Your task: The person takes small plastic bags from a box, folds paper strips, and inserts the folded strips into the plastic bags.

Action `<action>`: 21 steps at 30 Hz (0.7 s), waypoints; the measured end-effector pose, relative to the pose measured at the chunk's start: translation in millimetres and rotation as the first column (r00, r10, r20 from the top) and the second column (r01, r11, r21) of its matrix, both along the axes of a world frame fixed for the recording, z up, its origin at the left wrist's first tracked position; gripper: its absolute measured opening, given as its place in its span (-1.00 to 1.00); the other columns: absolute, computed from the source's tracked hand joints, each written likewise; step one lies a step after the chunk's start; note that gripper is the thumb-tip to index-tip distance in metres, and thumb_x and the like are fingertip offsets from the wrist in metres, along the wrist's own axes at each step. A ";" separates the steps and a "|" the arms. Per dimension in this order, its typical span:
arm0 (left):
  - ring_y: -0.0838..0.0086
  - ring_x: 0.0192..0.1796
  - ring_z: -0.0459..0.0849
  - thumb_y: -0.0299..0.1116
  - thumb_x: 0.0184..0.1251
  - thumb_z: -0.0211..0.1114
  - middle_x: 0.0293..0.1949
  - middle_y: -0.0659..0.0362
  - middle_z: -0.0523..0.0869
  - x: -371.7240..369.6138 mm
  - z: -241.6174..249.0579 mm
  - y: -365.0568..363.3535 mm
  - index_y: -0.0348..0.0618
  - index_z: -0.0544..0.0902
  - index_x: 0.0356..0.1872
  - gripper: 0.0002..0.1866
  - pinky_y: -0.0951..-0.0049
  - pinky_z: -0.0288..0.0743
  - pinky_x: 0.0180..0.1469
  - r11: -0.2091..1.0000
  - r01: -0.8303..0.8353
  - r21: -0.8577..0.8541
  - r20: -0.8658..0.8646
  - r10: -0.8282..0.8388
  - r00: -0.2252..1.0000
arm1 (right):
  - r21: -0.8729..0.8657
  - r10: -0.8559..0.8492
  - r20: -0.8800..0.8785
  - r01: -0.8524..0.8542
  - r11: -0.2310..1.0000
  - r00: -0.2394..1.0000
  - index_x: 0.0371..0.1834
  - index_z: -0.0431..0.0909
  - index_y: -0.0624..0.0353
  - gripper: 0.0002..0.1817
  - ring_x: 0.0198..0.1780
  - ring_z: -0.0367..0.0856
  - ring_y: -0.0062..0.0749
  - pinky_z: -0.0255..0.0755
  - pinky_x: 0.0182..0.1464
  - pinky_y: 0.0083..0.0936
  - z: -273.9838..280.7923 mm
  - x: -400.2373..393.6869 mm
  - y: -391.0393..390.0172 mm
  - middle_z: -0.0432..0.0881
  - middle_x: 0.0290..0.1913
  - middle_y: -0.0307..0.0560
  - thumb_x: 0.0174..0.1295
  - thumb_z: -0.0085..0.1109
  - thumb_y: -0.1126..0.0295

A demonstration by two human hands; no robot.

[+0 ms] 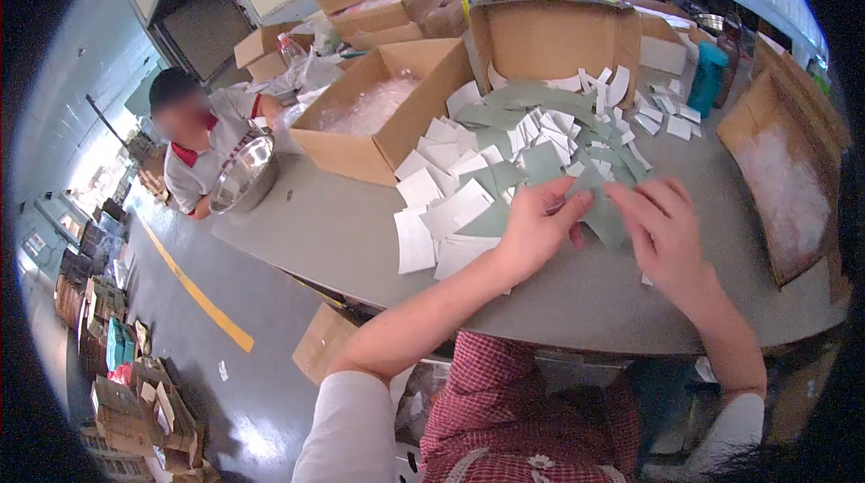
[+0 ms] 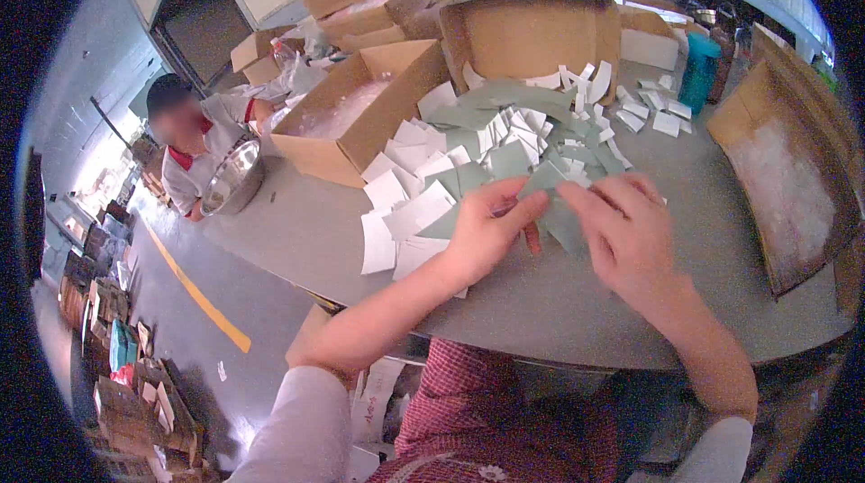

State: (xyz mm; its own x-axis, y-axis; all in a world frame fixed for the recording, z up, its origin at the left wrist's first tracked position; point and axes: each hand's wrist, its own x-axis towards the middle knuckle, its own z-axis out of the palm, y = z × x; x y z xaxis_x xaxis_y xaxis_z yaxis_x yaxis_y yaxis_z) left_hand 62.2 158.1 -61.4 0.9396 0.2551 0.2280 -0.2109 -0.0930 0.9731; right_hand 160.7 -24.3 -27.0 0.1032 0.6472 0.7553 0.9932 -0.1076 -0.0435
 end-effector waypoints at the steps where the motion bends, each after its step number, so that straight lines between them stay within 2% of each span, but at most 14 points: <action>1: 0.68 -0.48 0.63 -0.27 0.55 0.21 -0.45 0.32 0.66 -0.6 1.9 0.6 -0.24 0.68 0.03 -0.73 0.63 0.35 -0.49 1.000 0.014 0.027 -0.028 -0.014 1.000 | -0.015 -0.031 -0.001 0.031 0.999 1.000 0.05 0.65 0.21 -0.58 -0.19 0.60 -0.11 0.50 -0.10 -0.28 2.3 -0.7 0.1 0.59 -0.23 -0.05 0.05 0.30 0.58; 4: 0.68 -0.47 0.65 -0.25 0.55 0.20 -0.41 0.30 0.69 -0.9 0.0 -6.1 -0.24 0.66 0.06 -0.71 0.66 0.33 -0.51 0.986 0.116 -0.116 0.000 -0.117 0.993 | -0.020 -0.068 -0.150 0.065 0.998 0.986 0.10 0.63 0.24 -0.61 -0.14 0.56 -0.12 0.46 -0.05 -0.31 -3.3 -1.8 2.2 0.54 -0.15 -0.01 0.15 0.25 0.58; 7: 0.68 -0.47 0.66 -0.25 0.56 0.19 -0.37 0.28 0.70 -1.3 -1.0 -8.4 -0.25 0.64 0.10 -0.69 0.68 0.33 -0.52 0.984 0.150 -0.100 -0.027 -0.153 0.988 | -0.029 -0.011 -0.246 0.004 1.000 0.969 0.13 0.61 0.26 -0.63 -0.13 0.55 -0.12 0.45 -0.05 -0.33 -7.0 -2.5 4.5 0.52 -0.10 0.02 0.24 0.20 0.58; 10: 0.66 -0.47 0.68 -0.25 0.55 0.20 -0.37 0.27 0.70 0.2 -5.7 -7.2 -0.25 0.62 0.12 -0.69 0.68 0.33 -0.52 0.983 0.148 -0.109 -0.046 -0.154 0.987 | 0.018 0.045 -0.311 -0.041 0.999 0.949 0.15 0.60 0.25 -0.63 -0.16 0.55 -0.15 0.42 -0.03 -0.35 -10.1 -1.3 5.5 0.54 -0.13 0.00 0.26 0.20 0.58; 13: 0.65 -0.46 0.69 -0.25 0.55 0.20 -0.36 0.25 0.72 0.9 -2.2 -6.6 -0.24 0.61 0.13 -0.69 0.68 0.34 -0.53 0.991 0.091 -0.094 -0.040 -0.095 0.995 | 0.039 0.047 -0.269 -0.038 0.999 0.962 0.16 0.59 0.24 -0.60 -0.19 0.55 -0.19 0.40 -0.01 -0.36 -7.3 4.9 3.2 0.58 -0.23 -0.04 0.23 0.23 0.58; 16: 0.65 -0.45 0.70 -0.26 0.53 0.23 -0.35 0.24 0.73 1.1 -2.8 -4.1 -0.24 0.60 0.12 -0.69 0.67 0.35 -0.53 0.991 0.078 -0.110 -0.033 -0.082 0.996 | 0.040 0.030 -0.413 -0.014 0.999 0.910 0.14 0.62 0.21 -0.61 -0.18 0.58 -0.23 0.37 0.05 -0.38 1.7 -0.9 0.8 0.64 -0.31 -0.10 0.20 0.27 0.56; 19: 0.64 -0.45 0.71 -0.27 0.49 0.27 -0.36 0.25 0.73 1.4 -2.5 -3.3 -0.24 0.62 0.07 -0.71 0.68 0.35 -0.53 0.997 0.051 -0.057 -0.060 -0.055 0.997 | 0.061 0.023 -0.477 0.007 0.998 0.879 0.05 0.65 0.21 -0.69 -0.17 0.64 -0.39 0.44 0.02 -0.44 2.6 -0.9 -0.1 0.71 -0.30 -0.14 0.20 0.29 0.56; 21: 0.66 -0.44 0.70 -0.29 0.47 0.29 -0.37 0.26 0.73 0.8 -3.1 -4.0 -0.23 0.63 0.02 -0.74 0.68 0.35 -0.52 0.993 0.084 -0.085 -0.056 -0.089 0.994 | 0.063 0.078 -0.655 -0.048 0.997 0.752 -0.02 0.65 0.21 -0.74 -0.19 0.67 -0.48 0.48 -0.02 -0.48 -2.5 0.4 -0.5 0.74 -0.27 -0.16 0.21 0.31 0.55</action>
State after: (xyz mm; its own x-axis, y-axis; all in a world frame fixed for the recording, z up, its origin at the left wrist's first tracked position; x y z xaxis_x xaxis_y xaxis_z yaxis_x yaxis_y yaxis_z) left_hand 62.9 154.2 -64.5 0.9702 0.1878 0.1530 -0.1564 0.0038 0.9877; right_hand 161.1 -24.8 -29.5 0.5431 0.6410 0.5423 0.7235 -0.0295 -0.6896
